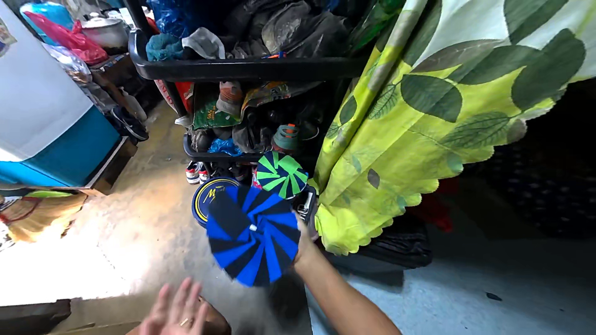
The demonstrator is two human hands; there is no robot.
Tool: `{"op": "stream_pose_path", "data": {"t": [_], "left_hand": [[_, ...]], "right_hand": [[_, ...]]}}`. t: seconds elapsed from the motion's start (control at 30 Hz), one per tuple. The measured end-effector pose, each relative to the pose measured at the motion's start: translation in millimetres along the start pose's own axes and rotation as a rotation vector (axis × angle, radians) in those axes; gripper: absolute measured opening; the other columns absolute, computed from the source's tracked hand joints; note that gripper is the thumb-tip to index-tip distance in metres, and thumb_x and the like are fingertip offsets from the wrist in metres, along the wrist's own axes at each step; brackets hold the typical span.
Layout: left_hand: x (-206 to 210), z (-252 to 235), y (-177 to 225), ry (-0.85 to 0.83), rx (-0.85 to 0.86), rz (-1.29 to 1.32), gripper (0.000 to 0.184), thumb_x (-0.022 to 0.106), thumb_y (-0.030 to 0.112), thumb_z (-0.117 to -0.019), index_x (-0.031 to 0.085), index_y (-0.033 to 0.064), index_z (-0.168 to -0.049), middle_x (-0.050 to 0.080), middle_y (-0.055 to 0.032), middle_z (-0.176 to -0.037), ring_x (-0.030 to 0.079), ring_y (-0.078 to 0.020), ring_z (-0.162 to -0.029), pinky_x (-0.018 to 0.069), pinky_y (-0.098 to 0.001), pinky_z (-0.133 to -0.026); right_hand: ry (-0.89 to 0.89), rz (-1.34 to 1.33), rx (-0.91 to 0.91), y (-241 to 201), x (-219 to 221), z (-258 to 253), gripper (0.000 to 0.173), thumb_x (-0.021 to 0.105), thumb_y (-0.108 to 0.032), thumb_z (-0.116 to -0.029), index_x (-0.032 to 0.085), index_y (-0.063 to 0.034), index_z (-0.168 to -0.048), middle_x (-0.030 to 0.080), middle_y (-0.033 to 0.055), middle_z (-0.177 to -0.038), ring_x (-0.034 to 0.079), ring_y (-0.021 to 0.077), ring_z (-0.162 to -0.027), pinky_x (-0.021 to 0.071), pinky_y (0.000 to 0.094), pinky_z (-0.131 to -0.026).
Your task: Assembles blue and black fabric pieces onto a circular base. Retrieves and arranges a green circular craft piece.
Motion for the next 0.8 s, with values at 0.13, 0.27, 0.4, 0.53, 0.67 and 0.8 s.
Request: {"op": "stream_pose_path", "data": {"t": [0.13,0.27,0.4,0.53,0.67,0.8], "left_hand": [[31.4,-22.9,-56.4,0.441,-0.196,0.241,0.056,0.011,0.035,-0.112,0.059,0.0184,-0.088,0.073,0.0043,-0.075,0.073,-0.0076,-0.075,0.0628,-0.0304,-0.067],[16.5,-10.3,-68.6,0.728,-0.065,0.241,0.041,0.015,0.017,-0.1093,0.046,0.0107,-0.082,0.059,0.0043,-0.06,0.063,-0.0043,-0.058,0.0559,-0.024,-0.052],[-19.2,-18.0,-103.6,0.627,-0.149,0.47,0.056,0.013,0.038,-0.1109,0.056,0.0145,-0.083,0.071,0.0009,-0.073,0.072,-0.0104,-0.072,0.0623,-0.0324,-0.06],[-24.3,-16.7,-98.9,0.641,-0.09,0.47,0.056,0.016,0.032,-0.1108,0.057,0.0136,-0.077,0.07,0.0012,-0.07,0.072,-0.0096,-0.07,0.062,-0.0309,-0.06],[-8.8,-13.5,-95.0,0.496,-0.173,0.494,0.061,0.007,0.035,-0.1101,0.059,0.0113,-0.09,0.073,0.0003,-0.079,0.073,-0.0111,-0.078,0.0625,-0.0314,-0.066],[27.0,-10.9,-79.1,0.292,-0.307,0.509,0.074,0.0,0.045,-0.1085,0.066,0.0117,-0.11,0.077,-0.0017,-0.097,0.074,-0.0117,-0.095,0.0612,-0.0298,-0.08]], "right_hand": [[-0.115,-0.096,0.218,34.6,-4.1,26.4,0.059,0.01,-0.036,-0.112,0.061,-0.0141,-0.093,0.072,-0.0009,-0.077,0.071,0.0056,-0.073,0.0593,0.024,-0.065],[-0.19,-0.111,0.335,48.7,-12.7,24.4,0.052,0.018,-0.039,-0.1126,0.064,-0.0157,-0.104,0.075,-0.0004,-0.086,0.073,0.0059,-0.081,0.0612,0.0239,-0.071],[-0.106,0.127,0.267,49.8,-19.3,20.3,0.047,0.02,-0.034,-0.1133,0.062,-0.0138,-0.115,0.073,-0.0001,-0.091,0.072,0.0054,-0.085,0.0607,0.0246,-0.074],[-0.087,0.588,0.065,39.5,-13.5,23.2,0.043,0.026,-0.021,-0.1134,0.051,0.0035,-0.138,0.064,0.0068,-0.121,0.061,0.0011,-0.109,0.0494,0.0207,-0.097],[-0.202,0.804,-0.206,24.7,-12.1,9.6,0.047,0.025,-0.015,-0.1109,0.068,0.004,-0.106,0.072,-0.0017,-0.096,0.064,-0.0041,-0.092,0.0518,0.0184,-0.088],[0.038,0.692,-0.544,-15.1,-42.6,-32.2,0.027,0.04,-0.004,-0.1037,0.062,0.0102,-0.113,0.07,0.0054,-0.098,0.067,0.0074,-0.082,0.0564,0.0251,-0.076]]}}
Point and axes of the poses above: each hand's wrist, its own z-axis away from the middle knuckle, its own x-axis out of the palm, y = z × x, the point moved 4 cm from there along -z, towards the middle knuckle
